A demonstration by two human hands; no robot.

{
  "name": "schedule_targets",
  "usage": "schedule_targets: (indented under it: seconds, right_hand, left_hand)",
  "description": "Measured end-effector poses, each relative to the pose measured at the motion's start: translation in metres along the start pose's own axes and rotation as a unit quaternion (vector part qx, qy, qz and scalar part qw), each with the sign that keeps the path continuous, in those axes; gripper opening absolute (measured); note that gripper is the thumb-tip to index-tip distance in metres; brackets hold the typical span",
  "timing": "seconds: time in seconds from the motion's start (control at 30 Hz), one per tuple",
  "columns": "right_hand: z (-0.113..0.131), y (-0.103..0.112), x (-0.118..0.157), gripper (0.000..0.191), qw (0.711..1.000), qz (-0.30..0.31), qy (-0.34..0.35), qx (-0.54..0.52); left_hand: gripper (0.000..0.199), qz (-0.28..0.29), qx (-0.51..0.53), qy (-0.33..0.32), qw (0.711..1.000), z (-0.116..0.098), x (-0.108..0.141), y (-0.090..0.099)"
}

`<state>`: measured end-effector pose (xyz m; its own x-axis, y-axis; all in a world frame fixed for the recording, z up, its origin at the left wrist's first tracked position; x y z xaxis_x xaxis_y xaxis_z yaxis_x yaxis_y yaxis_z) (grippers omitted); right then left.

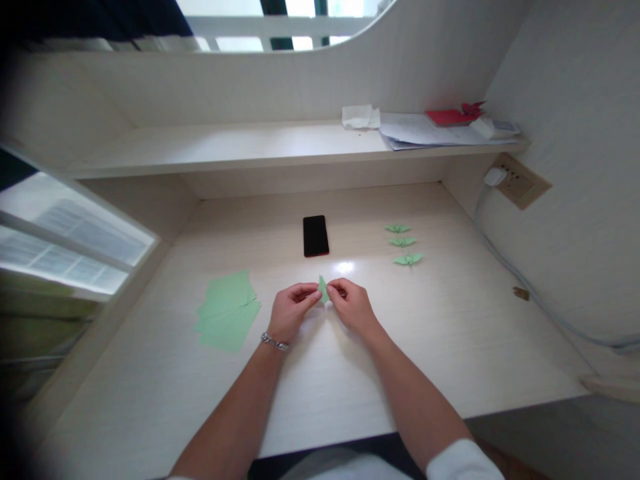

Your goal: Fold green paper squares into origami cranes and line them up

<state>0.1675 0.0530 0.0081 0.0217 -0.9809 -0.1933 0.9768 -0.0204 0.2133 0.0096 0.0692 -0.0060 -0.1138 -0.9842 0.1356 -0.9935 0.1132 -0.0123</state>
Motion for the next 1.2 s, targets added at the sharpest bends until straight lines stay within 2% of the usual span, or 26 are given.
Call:
schedule_targets:
  seconds: [0.1,0.23,0.37,0.73,0.93,1.2]
  right_hand:
    - [0.000,0.001,0.000,0.020,0.999,-0.031,0.002,-0.009]
    - [-0.002,0.000,0.000,0.029,0.999,-0.036,-0.006,-0.030]
    - [0.003,0.001,0.000,0.021,0.999,-0.037,0.005,-0.011]
    - [0.011,-0.003,0.003,0.015,0.995,-0.006,0.086,0.054]
    - [0.014,-0.004,0.005,0.015,0.997,-0.018,0.070,0.029]
    - [0.014,-0.004,0.005,0.018,0.997,-0.046,0.057,-0.008]
  left_hand:
    - [0.024,-0.005,0.003,0.003,1.000,0.003,0.000,0.000]
    - [0.025,0.030,0.058,0.013,0.998,0.006,0.000,-0.006]
    - [0.026,0.045,0.081,0.007,0.996,0.006,0.001,-0.010]
    - [0.021,-0.029,0.020,-0.051,0.998,-0.006,0.006,-0.009]
    - [0.019,-0.043,0.015,-0.060,0.997,-0.006,0.006,-0.008]
    - [0.019,-0.034,0.010,-0.068,0.997,-0.003,0.007,-0.011]
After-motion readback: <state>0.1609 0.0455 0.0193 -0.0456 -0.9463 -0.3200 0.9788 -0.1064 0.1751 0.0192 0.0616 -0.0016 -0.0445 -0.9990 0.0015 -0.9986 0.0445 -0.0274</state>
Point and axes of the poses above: each hand's wrist, its own x-axis away from the middle knuckle, its own y-axis out of the back of the hand, z = x × y, the point moved 5 cm from there along -x, towards the middle knuckle, and after that the axes turned 7 degrees about y, right-handed, at the moved point
